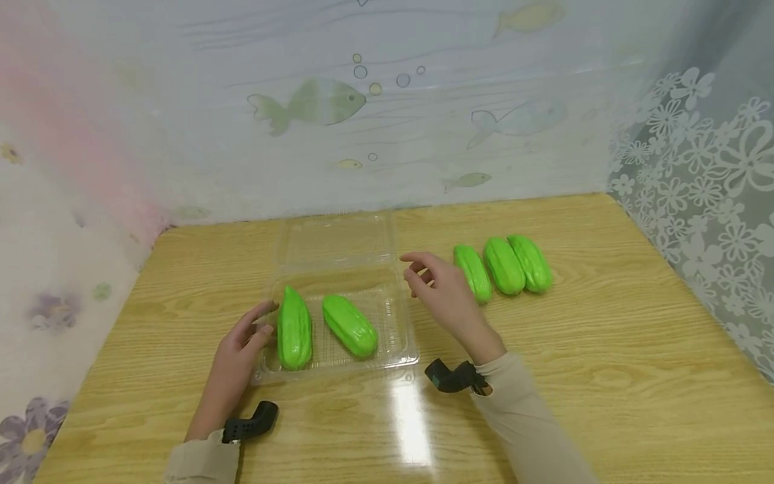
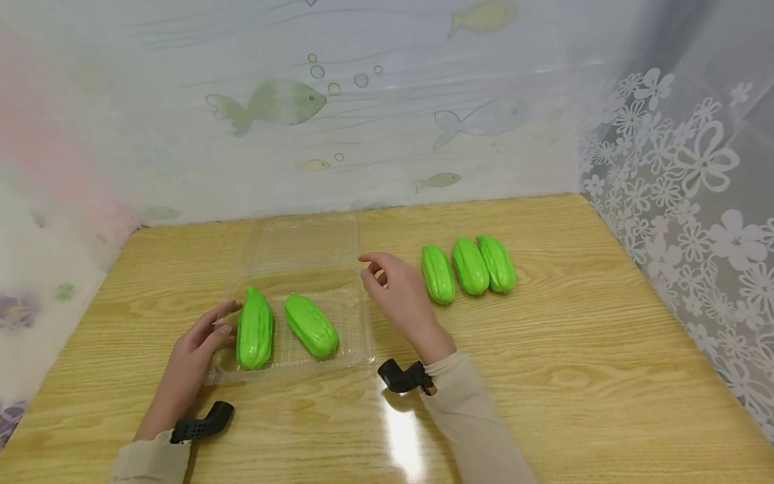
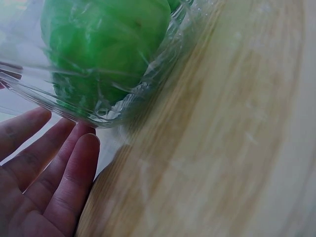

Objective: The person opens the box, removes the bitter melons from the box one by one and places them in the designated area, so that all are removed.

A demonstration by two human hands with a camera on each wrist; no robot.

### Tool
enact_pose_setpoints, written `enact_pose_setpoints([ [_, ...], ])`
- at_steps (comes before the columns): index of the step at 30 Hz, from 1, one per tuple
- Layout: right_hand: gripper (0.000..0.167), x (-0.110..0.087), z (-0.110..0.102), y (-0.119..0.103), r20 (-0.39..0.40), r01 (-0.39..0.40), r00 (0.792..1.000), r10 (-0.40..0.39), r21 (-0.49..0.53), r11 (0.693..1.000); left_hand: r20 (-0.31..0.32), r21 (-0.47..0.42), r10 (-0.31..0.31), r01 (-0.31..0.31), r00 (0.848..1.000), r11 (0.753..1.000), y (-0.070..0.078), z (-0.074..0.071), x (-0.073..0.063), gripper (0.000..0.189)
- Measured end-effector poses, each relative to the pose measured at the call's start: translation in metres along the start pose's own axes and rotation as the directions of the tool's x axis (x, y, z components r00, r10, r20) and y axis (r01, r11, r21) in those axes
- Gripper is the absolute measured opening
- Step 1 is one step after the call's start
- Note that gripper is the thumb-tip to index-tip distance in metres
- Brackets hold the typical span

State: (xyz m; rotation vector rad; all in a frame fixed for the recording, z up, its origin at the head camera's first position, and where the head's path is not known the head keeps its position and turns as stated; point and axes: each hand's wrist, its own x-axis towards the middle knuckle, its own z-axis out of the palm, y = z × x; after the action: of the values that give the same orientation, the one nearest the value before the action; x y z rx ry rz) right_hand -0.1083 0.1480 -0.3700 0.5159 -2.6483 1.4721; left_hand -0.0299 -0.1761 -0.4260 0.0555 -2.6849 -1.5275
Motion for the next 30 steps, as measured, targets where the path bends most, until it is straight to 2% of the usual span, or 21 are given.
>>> enact_pose_setpoints([
  [6,0.027,0.0,0.009,-0.004,0.007,0.052,0.999,-0.052,-0.031,0.998,-0.001,0.002,0.0,0.0,1.0,1.0,0.0,0.0,0.0,0.042],
  [15,0.028,-0.002,0.02,-0.006,0.036,0.084,0.996,-0.082,-0.071,0.994,0.0,0.009,0.006,-0.006,1.0,1.0,0.0,0.0,0.0,0.041],
  [30,0.035,-0.009,0.033,-0.019,0.157,0.06,0.987,-0.048,-0.079,0.995,0.001,0.011,-0.006,0.006,1.0,1.0,0.001,0.0,0.0,0.041],
])
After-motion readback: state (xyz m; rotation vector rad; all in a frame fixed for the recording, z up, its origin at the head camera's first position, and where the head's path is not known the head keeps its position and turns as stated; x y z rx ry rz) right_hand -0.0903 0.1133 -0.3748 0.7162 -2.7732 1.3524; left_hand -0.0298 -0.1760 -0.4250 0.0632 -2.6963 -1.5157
